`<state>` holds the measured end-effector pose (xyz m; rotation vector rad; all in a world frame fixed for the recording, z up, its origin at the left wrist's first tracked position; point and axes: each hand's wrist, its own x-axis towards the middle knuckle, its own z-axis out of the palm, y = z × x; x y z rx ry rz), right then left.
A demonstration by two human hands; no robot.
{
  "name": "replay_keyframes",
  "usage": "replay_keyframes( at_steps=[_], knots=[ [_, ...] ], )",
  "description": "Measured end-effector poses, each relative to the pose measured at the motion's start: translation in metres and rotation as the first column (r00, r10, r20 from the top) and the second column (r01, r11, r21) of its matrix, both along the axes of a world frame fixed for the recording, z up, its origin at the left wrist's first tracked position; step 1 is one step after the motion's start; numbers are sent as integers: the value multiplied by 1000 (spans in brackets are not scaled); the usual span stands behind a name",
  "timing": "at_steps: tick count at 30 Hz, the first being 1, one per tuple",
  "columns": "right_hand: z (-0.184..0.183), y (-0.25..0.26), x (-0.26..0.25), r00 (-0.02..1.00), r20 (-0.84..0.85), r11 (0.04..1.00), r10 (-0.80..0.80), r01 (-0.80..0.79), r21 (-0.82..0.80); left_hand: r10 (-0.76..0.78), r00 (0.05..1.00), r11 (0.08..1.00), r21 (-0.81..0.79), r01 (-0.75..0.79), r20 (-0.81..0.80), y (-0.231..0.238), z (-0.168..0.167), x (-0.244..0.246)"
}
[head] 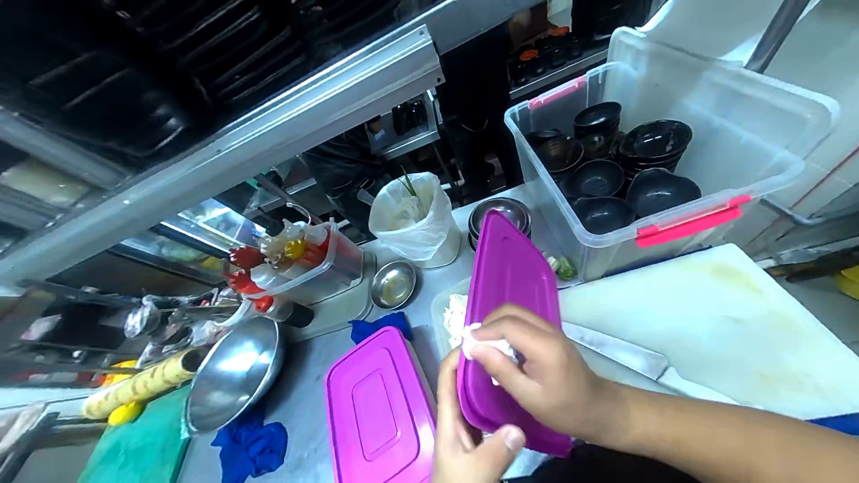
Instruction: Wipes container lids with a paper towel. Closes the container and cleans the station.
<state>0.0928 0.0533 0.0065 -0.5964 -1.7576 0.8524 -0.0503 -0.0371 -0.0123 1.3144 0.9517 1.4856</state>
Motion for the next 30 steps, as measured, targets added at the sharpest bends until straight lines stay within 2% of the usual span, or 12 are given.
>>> replay_keyframes(
  at_steps=[3, 5, 7, 9, 11, 14, 18, 21, 23, 25, 27, 30],
  knots=[
    [11, -2, -8, 996, -84, 983, 17, -32, -182, 214, 974, 977, -2, -215, 72, -12, -18, 19],
    [16, -6, -15, 991, -134, 973, 29, -58, -221, 314, 945, 948, 11, -317, 90, -9, -18, 21],
    [20, -12, -21, 989, -132, 983, 60, -82, -167, 366, 925, 928, 39, -371, 102, -4, -10, 20],
    [20, -20, -27, 989, -83, 992, 124, -126, -30, 375, 922, 924, 46, -381, 95, 1, 3, 16],
    [18, -24, -33, 988, -16, 980, 157, -153, 125, 327, 936, 941, 44, -335, 131, 5, 13, 9],
    [15, -23, -34, 969, 138, 944, 205, -233, 235, 301, 913, 945, 39, -324, 275, 11, 20, 3],
    [-6, -25, -23, 903, 306, 878, 301, -388, 282, 303, 834, 951, -90, -296, 461, 11, 19, -11],
    [-29, -39, -10, 873, 349, 838, 340, -450, 308, 307, 766, 950, -225, -215, 564, 13, 28, -23],
    [-36, -45, -5, 877, 348, 832, 332, -446, 330, 260, 756, 962, -232, -147, 600, 14, 33, -24],
    [-33, -41, -5, 882, 333, 834, 332, -440, 333, 120, 728, 990, -138, -36, 675, 17, 33, -25],
    [-25, -33, -9, 898, 309, 858, 315, -408, 312, 0, 731, 999, -40, 37, 683, 23, 30, -29],
    [-19, -13, -20, 948, 222, 916, 228, -286, 283, -124, 870, 991, 23, 128, 477, 29, 16, -34]
  ],
)
